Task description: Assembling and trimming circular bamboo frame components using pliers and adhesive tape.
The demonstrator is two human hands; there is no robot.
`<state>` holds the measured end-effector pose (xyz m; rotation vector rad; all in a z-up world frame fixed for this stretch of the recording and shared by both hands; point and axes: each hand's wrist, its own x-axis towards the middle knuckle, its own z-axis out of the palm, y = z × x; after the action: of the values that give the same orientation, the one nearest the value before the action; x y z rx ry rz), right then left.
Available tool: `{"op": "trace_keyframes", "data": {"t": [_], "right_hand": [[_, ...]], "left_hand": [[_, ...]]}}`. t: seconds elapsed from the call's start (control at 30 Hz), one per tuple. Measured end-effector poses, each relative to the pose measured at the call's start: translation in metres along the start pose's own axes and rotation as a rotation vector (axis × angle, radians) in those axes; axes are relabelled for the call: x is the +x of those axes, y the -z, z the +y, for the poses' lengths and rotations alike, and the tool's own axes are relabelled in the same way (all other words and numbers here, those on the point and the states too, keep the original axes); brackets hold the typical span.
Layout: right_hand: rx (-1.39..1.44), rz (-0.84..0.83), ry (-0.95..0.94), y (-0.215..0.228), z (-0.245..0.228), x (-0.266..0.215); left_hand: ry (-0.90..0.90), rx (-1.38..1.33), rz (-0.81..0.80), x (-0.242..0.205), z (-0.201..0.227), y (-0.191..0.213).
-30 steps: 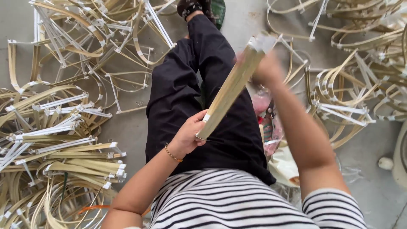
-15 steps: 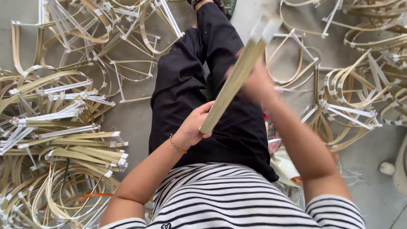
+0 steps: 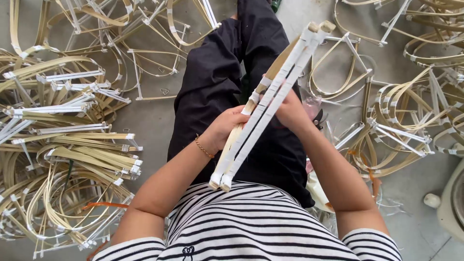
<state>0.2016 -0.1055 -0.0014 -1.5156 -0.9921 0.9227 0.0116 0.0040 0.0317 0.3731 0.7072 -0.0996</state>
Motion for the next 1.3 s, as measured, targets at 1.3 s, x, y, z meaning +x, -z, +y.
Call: {"op": "trace_keyframes", "data": {"t": [1.3], "right_hand": [[-0.187, 0.011, -0.219, -0.017, -0.047, 0.000]], "left_hand": [[-0.184, 0.207, -0.197, 0.009, -0.011, 0.026]]}}
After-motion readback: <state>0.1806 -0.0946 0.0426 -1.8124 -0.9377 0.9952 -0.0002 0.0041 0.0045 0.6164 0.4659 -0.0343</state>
